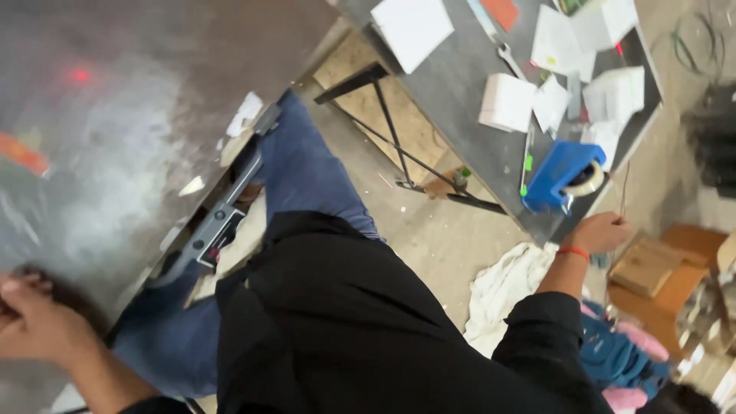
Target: The recorder places cards on a flat bed, pulls a handle to press them, and ثم cleans residual scrap from the machine.
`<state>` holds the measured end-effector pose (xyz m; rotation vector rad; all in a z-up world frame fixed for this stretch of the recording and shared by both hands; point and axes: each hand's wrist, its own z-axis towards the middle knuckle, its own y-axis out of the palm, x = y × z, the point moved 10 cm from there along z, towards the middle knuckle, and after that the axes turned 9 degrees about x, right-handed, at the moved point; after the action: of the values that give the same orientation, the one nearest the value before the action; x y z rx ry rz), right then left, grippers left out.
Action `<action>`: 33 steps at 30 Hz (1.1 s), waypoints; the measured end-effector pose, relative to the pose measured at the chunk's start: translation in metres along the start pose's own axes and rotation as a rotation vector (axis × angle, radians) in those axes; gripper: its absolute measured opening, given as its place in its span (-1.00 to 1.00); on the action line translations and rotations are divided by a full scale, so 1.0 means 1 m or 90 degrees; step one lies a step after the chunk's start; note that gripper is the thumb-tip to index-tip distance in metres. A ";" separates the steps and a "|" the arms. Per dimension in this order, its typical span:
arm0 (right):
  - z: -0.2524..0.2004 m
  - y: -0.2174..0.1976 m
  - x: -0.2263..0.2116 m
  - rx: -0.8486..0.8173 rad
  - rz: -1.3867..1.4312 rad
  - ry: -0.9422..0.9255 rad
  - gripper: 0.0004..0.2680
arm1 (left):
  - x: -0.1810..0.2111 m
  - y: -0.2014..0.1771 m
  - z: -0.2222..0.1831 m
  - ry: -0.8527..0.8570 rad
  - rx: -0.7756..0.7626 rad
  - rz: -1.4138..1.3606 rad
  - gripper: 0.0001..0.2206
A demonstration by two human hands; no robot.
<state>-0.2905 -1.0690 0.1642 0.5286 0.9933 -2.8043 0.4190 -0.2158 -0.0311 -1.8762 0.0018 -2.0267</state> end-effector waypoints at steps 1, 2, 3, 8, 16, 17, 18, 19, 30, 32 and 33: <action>-0.005 -0.010 0.004 0.011 -0.009 0.011 -0.82 | -0.002 0.009 0.006 0.005 -0.015 -0.007 -0.82; -0.013 -0.004 0.027 -0.054 0.037 0.173 -0.76 | 0.001 0.009 0.006 0.032 -0.021 0.016 -0.80; -0.031 0.004 0.046 -0.119 0.085 0.335 -0.69 | 0.002 0.009 0.007 0.059 -0.028 0.039 -0.78; -0.088 0.046 0.061 -0.395 0.374 0.736 -0.63 | 0.009 0.002 0.004 0.029 -0.004 0.060 -0.79; -0.077 0.093 0.093 -0.550 0.243 0.806 -0.77 | 0.053 0.022 0.006 0.058 -0.015 0.094 -0.80; -0.075 0.093 0.090 -0.565 0.225 0.788 -0.80 | 0.057 0.024 0.006 0.062 -0.017 0.098 -0.80; -0.073 0.090 0.089 -0.579 0.206 0.769 -0.81 | 0.061 0.025 0.005 0.064 -0.020 0.103 -0.80; -0.074 0.080 0.077 -0.579 0.205 0.770 -0.81 | 0.055 0.024 0.005 0.063 -0.021 0.104 -0.80; -0.070 0.065 0.101 -0.502 0.164 0.722 -0.89 | 0.076 0.036 0.004 0.062 -0.034 0.078 -0.84; -0.074 0.063 0.100 -0.491 0.182 0.744 -0.88 | 0.066 0.030 0.005 0.066 -0.031 0.081 -0.83; -0.077 0.061 0.101 -0.476 0.199 0.769 -0.88 | 0.061 0.027 0.005 0.070 -0.031 0.084 -0.83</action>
<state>-0.3487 -1.0678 0.0362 2.0280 1.7292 -1.4423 0.4285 -0.2567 0.0215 -1.7415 0.1998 -2.0527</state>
